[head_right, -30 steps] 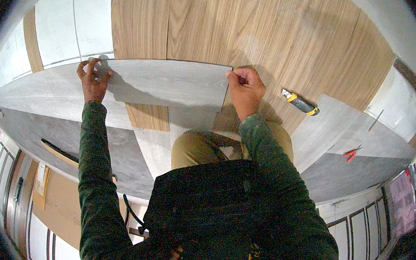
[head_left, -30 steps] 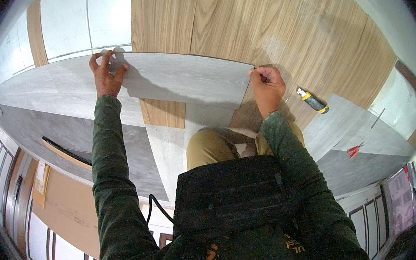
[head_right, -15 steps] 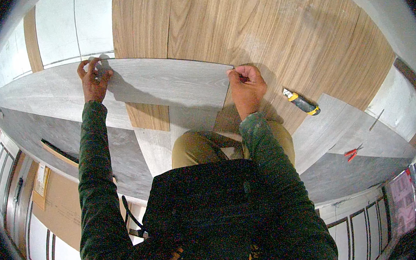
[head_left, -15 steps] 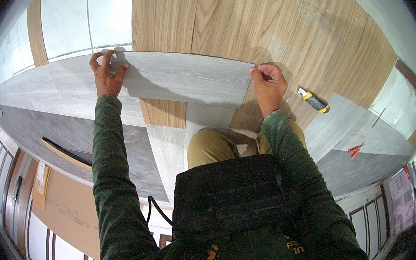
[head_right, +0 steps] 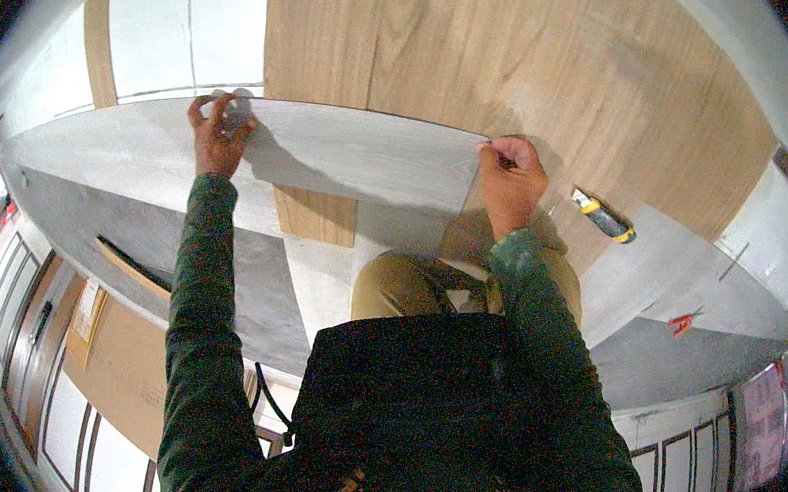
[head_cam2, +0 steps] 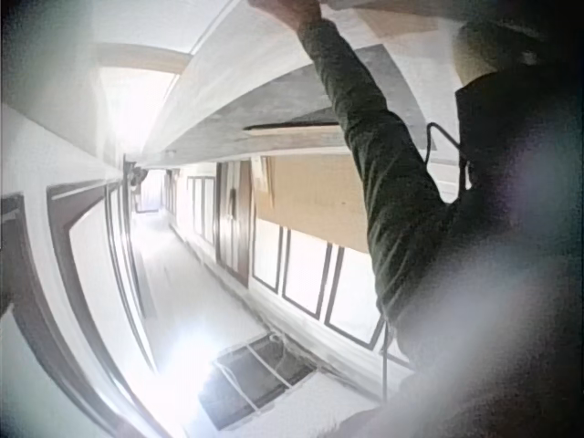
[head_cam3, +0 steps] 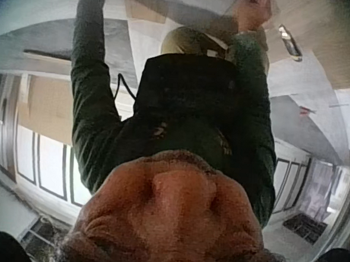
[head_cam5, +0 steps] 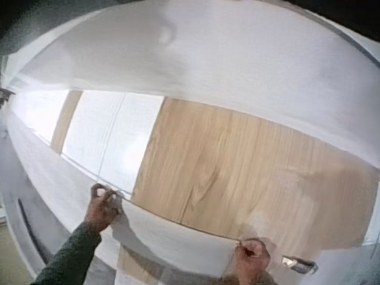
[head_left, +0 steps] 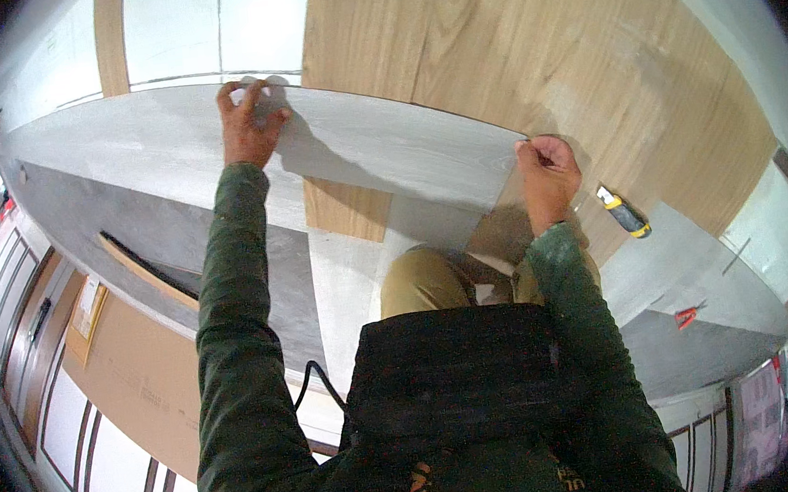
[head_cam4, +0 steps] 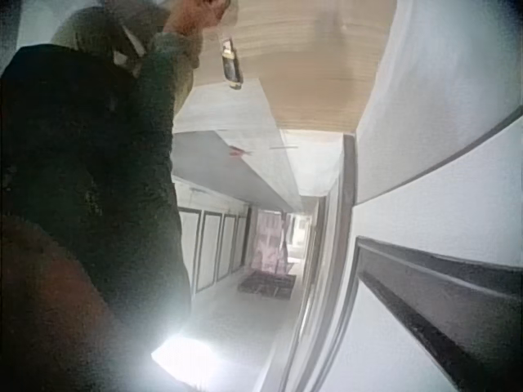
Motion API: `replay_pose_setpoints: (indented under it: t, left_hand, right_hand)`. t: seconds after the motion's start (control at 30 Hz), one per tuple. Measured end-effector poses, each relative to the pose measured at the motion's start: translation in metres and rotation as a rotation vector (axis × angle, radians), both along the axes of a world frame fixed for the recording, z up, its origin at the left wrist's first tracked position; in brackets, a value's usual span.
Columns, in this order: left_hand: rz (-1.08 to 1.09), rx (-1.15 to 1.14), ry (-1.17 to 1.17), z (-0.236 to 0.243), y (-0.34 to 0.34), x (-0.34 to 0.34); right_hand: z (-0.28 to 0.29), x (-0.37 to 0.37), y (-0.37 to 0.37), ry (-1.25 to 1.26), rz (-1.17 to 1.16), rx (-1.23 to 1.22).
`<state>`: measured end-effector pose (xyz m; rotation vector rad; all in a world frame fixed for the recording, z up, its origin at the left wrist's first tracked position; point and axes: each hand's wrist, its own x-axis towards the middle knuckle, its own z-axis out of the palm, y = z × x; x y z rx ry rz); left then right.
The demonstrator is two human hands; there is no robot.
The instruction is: The person measures and cuts vinyl flooring planks using a utility knife, then fits and presses the pieces onto the floor surface.
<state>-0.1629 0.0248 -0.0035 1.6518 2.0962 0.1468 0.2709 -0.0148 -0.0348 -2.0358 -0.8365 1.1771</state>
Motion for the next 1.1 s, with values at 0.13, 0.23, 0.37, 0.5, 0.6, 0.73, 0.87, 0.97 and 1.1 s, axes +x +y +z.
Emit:
replay_pose_setpoints:
  t: [0.13,0.23,0.37,0.5,0.6,0.73,0.87,0.97,1.1]
  left_hand:
    - [0.039,-0.021,-0.052,0.004,0.007,0.011]
    - [-0.009,-0.060,0.005,0.010,0.015,0.012]
    - [0.000,-0.128,0.144,0.020,0.015,0.015]
    - [-0.048,-0.106,0.169,0.020,0.012,0.018]
    - [-0.053,-0.072,0.138,0.020,0.013,0.022]
    - [-0.027,-0.078,0.120,0.021,0.016,0.023]
    - [-0.032,-0.113,0.092,0.018,0.017,0.021]
    - [-0.045,-0.114,0.096,0.019,0.017,0.025]
    - [-0.038,-0.131,0.075,0.020,0.018,0.023]
  right_hand:
    - [-0.009,0.007,-0.003,0.052,-0.029,-0.020]
    - [-0.005,0.012,-0.002,0.025,-0.010,-0.032]
    - [-0.002,0.008,0.005,0.011,0.062,-0.065]
    - [-0.005,0.009,0.003,0.041,0.028,-0.061]
    - [-0.004,0.011,0.002,0.048,0.042,-0.043]
    - [-0.003,0.009,0.003,0.116,0.019,-0.020]
    - [-0.001,0.010,0.004,0.041,0.075,-0.027]
    - [-0.003,0.011,0.003,0.061,0.064,-0.040]
    - [-0.001,0.011,0.005,0.111,0.040,-0.083]
